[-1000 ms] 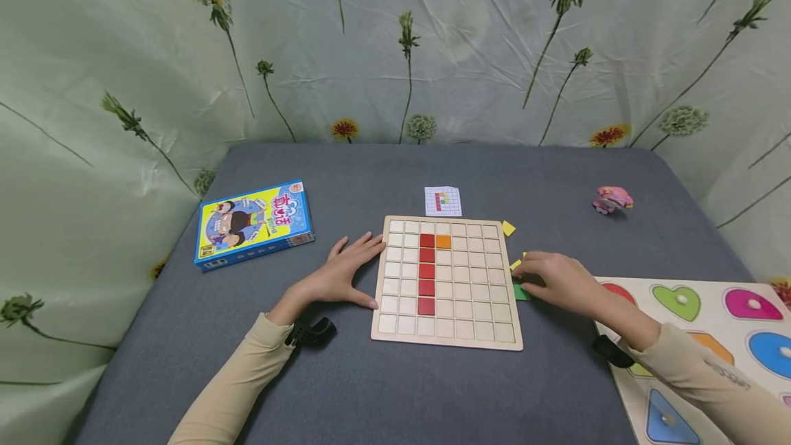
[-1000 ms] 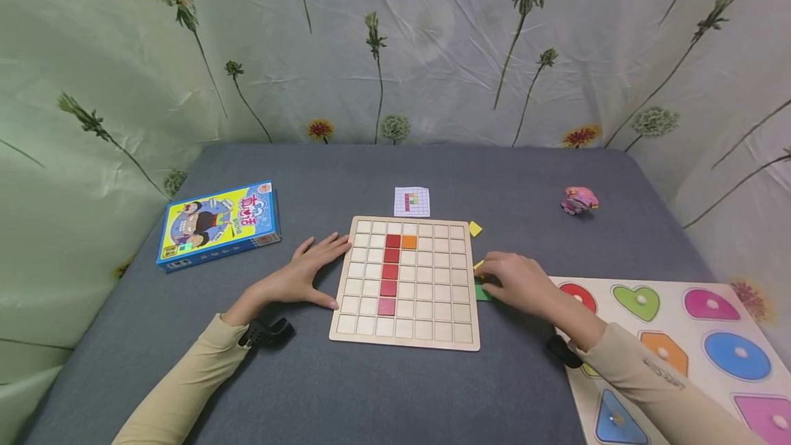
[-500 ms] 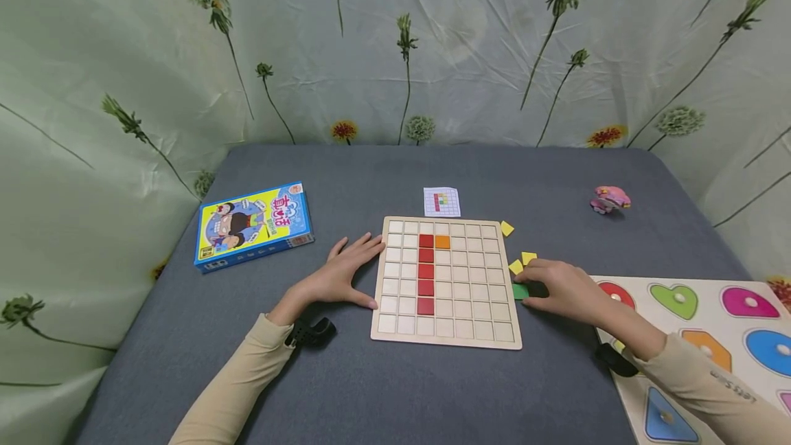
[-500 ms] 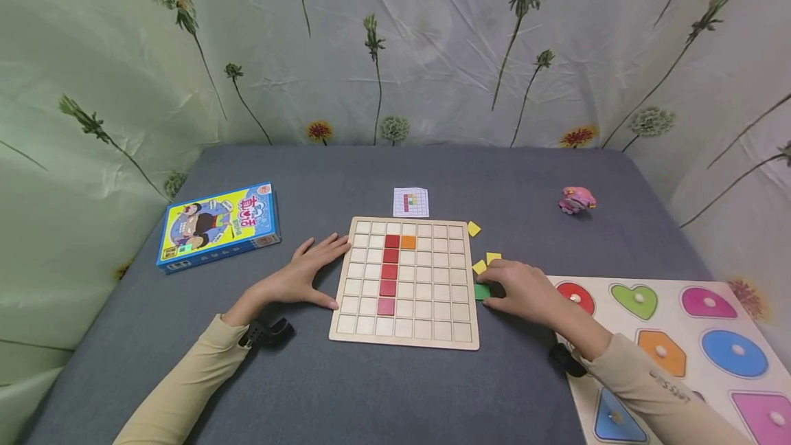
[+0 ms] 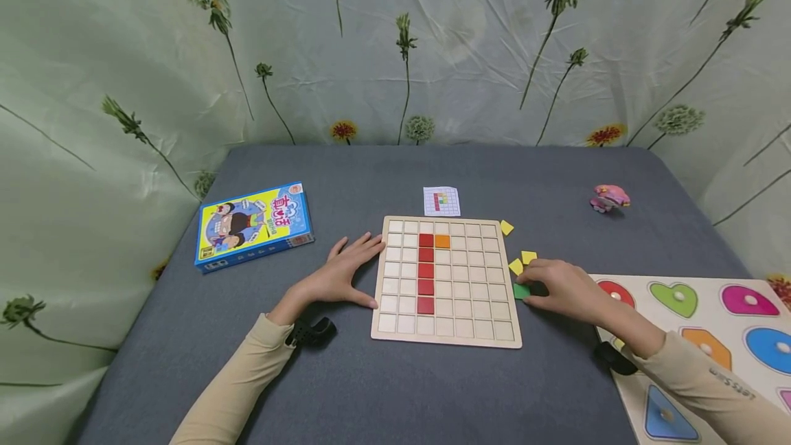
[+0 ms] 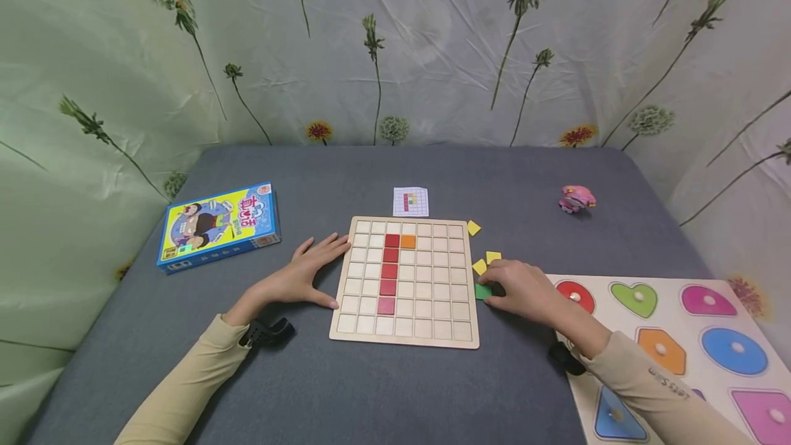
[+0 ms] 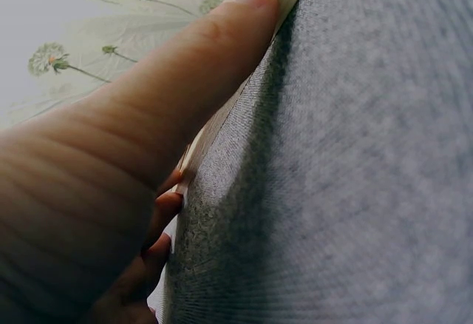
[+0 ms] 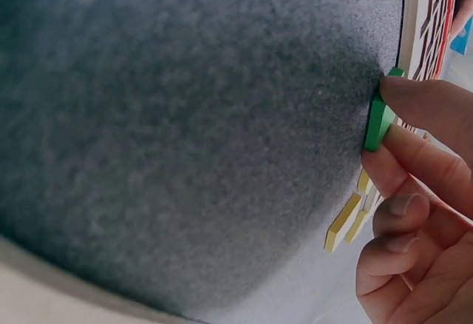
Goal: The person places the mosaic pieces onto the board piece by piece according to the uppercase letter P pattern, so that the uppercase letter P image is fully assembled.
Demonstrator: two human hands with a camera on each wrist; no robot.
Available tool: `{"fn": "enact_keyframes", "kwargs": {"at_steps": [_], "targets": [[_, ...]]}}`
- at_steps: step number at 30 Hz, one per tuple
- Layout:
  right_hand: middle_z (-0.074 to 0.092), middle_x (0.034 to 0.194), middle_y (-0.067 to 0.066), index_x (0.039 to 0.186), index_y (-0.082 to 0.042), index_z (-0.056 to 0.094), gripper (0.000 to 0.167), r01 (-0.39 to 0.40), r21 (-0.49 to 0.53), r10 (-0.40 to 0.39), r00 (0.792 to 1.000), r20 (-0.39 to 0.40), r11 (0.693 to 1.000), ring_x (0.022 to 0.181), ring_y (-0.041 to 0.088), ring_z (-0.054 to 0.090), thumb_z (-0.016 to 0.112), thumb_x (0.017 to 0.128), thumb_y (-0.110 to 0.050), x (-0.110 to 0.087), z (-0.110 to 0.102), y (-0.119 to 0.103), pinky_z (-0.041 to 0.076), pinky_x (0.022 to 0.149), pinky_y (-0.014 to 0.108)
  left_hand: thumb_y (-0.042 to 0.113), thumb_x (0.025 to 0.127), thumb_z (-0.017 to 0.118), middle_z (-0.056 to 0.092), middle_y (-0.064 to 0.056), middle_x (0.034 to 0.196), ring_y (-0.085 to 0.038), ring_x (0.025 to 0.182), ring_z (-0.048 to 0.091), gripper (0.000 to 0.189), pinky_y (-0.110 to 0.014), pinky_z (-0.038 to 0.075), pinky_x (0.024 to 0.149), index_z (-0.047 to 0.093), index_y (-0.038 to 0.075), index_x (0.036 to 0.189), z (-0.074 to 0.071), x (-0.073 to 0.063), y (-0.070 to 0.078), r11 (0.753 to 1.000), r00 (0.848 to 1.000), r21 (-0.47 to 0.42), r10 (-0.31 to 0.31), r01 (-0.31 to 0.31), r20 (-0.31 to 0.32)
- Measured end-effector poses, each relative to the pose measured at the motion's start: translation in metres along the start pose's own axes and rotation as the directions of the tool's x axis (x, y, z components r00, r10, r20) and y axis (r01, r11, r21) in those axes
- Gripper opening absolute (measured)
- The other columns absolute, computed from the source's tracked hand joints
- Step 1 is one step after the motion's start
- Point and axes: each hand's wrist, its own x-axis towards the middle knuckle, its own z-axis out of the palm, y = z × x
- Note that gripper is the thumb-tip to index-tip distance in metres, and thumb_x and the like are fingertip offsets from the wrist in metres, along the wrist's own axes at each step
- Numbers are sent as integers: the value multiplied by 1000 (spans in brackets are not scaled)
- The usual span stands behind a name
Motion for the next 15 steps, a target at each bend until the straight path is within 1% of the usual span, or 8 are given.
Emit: {"fn": "enact_keyframes", "kwargs": {"at_steps": [5,11,15], "targets": [[65,85,-7,90,-15,73,19,-3,-19,3,1000,-15,1000,74,5,57,78,71,-15,-2,-2,3,49,62,26,46,68,80,20,-8,158,-31,149,7,104,-61,-2,113,24,12,150,-1,0,1,1000,1000,-6,-3,3,3],[64,83,-6,91,-14,73,20,-4,-15,4,1000,-29,1000,70,3,52,78,72,-15,-1,-3,4,46,59,22,46,68,80,20,-8,158,-31,149,8,105,-61,-2,113,24,12,150,-1,1,0,1000,1000,-3,-3,3,2],[64,82,-6,90,-13,73,20,6,-24,-7,999,-47,1000,70,2,51,78,71,-16,1,-3,2,45,58,22,45,68,80,20,-8,158,-31,149,8,105,-60,-2,113,24,12,150,-2,1,0,1000,1000,-3,1,-1,1]]}}
